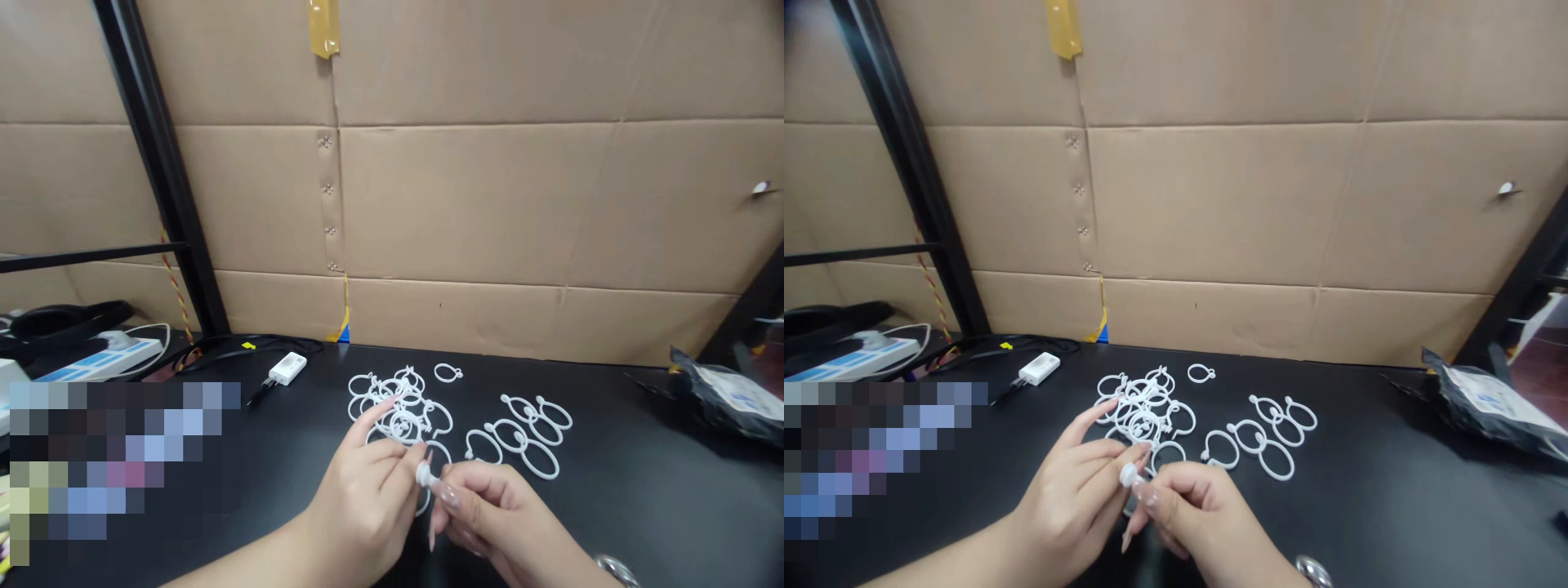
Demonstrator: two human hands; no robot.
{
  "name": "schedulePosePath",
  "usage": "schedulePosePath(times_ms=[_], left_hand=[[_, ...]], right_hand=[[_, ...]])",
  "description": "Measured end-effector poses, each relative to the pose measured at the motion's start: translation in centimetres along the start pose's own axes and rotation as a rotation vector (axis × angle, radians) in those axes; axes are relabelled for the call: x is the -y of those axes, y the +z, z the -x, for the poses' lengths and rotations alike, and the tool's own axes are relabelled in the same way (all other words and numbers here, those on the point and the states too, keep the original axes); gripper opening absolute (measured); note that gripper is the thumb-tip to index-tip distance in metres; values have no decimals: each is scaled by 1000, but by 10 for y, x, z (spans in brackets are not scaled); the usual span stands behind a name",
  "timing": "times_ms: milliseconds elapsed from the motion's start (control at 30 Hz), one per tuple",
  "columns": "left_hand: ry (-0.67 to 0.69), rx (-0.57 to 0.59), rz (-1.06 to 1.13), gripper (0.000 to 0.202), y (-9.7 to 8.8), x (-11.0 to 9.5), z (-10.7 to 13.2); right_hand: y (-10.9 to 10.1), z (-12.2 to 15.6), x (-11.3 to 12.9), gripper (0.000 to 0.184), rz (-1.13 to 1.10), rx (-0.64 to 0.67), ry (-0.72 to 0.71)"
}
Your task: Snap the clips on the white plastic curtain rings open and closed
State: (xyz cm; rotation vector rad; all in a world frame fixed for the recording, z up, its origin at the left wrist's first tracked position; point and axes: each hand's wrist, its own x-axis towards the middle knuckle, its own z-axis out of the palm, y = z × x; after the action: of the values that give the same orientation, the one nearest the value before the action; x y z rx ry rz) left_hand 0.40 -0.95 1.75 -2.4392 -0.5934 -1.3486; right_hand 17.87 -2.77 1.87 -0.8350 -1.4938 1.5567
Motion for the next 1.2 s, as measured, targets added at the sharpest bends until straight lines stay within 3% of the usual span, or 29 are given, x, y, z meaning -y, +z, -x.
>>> schedulePosePath(times_ms=[133, 267, 533, 800, 1033, 1200], left_hand=[[-163, 49, 85, 23, 3, 1, 2], [-200, 72, 113, 23, 3, 1, 2], [-77, 27, 27, 23, 6, -6, 2], [35, -16, -21, 23, 9, -5, 8], [53, -50, -30, 18, 10, -4, 12], [53, -53, -3, 18, 8, -5, 8]], right_hand=[[0, -2, -3, 35, -86, -21, 55], [1, -1, -8, 37, -72, -1, 81], [5, 2, -9, 45, -76, -49, 46], [7, 2, -4, 43, -103, -10, 50], [1, 3, -11, 44, 17, -1, 20], [4, 5, -8, 45, -16, -13, 28]])
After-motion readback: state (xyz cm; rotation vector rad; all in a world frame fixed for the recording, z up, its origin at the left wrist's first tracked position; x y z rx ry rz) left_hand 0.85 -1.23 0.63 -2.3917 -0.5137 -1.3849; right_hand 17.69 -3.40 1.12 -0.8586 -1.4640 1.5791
